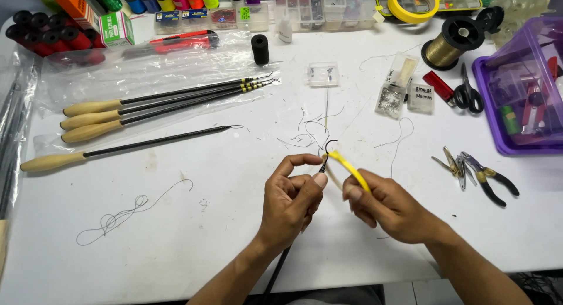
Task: The person wraps yellow tape around the tips of two fishing rods, using pliers to cut the tape and trim excess. The person handles the rods one at a time, secures the tape, and places the finished rod aside before starting the second.
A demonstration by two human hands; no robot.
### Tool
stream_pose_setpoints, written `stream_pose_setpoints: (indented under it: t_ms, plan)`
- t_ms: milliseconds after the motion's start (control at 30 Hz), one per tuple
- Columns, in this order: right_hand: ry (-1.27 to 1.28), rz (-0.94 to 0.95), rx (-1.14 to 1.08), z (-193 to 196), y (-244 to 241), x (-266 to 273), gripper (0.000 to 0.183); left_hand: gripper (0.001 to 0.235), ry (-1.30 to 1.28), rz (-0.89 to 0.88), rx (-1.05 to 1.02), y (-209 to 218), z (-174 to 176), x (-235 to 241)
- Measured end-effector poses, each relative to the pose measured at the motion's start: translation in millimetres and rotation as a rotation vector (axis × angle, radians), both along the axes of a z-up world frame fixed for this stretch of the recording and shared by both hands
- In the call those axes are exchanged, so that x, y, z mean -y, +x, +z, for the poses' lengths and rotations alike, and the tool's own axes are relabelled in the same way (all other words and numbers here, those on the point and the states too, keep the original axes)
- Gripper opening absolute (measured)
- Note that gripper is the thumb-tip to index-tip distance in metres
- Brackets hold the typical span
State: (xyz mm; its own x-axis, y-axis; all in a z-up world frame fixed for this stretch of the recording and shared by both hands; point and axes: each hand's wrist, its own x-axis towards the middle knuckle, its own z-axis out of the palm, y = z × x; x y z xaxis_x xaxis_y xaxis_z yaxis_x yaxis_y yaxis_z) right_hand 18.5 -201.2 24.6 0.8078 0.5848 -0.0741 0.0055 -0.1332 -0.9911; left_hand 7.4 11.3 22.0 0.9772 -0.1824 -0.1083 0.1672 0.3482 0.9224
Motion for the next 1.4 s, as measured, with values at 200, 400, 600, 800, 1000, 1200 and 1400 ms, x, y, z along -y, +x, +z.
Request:
stream_pose_setpoints:
  t_ms: [200,400,600,800,1000,1200,1400]
  plan:
    - [0.116,-0.180,-0.016,-20.6,2.0,12.0,0.026,0.028,0.108,0.044,0.159,-2.5,-8.3,4.4]
    - [0.161,-0.326,0.018,-4.9,1.7,-1.2,0.027,0.031,0.113,-0.024,0.167,-7.1,-6.7,9.3]
    - [0.138,-0.406,0.122,22.5,-1.5,-21.1,0.028,0.032,0.017,-0.096,0.130,-8.2,-17.6,12.8]
    - [0.210,-0.398,0.141,17.5,-0.9,-26.7,0.038,0.026,-0.031,-0.143,0.073,-7.4,-17.5,14.5]
    - [0.257,-0.435,-0.014,16.0,0.0,-19.4,0.044,0.026,-0.044,-0.200,0.003,-8.0,-13.5,11.2]
    - [0.225,-0.474,0.130,19.7,-1.6,-15.4,0.043,0.029,-0.003,-0.226,-0.011,-25.9,-4.4,-0.8]
    - [0.323,-0.483,0.188,17.5,-5.9,-6.4,0.045,0.025,0.050,-0.237,-0.067,-68.8,-5.7,-35.7]
